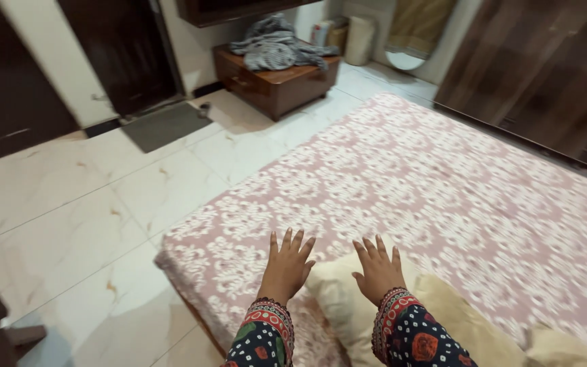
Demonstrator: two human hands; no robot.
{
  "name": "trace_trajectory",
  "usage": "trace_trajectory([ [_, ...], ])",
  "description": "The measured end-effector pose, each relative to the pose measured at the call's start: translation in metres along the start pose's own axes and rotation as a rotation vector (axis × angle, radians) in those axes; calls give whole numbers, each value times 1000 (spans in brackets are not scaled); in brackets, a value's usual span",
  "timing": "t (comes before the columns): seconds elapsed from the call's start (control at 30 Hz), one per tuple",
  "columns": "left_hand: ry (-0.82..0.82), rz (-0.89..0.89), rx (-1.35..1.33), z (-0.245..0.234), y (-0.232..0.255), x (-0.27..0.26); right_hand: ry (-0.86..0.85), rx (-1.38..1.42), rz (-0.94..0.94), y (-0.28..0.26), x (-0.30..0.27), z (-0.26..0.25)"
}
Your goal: Arranging pillows on a bed and a couch in a bedroom.
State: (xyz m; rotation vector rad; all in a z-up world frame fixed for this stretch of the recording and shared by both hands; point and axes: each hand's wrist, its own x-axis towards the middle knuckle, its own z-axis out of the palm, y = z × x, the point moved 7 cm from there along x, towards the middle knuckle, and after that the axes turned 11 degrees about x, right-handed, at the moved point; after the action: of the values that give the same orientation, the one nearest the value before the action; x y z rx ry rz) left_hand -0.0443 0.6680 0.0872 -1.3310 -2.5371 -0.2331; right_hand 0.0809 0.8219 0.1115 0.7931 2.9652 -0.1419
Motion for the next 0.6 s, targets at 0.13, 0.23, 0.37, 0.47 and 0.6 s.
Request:
trace_trajectory([
  [0.13, 77, -87, 20, -14, -60, -14, 44, -3, -129, -72, 34, -1],
  [0.23, 145, -140, 71, -25, -105, -28, 113, 21, -254, -132, 58, -1],
  [0.37, 215, -206, 144, -38, -167, -51, 171, 60, -389, -209, 81, 3],
  [0.47, 218, -285, 181, -44, -217, -69, 176, 78, -503, -265, 99, 12],
  [0.6, 184, -427, 234, -49, -273, -100, 140, 48, -616, -332, 111, 24],
])
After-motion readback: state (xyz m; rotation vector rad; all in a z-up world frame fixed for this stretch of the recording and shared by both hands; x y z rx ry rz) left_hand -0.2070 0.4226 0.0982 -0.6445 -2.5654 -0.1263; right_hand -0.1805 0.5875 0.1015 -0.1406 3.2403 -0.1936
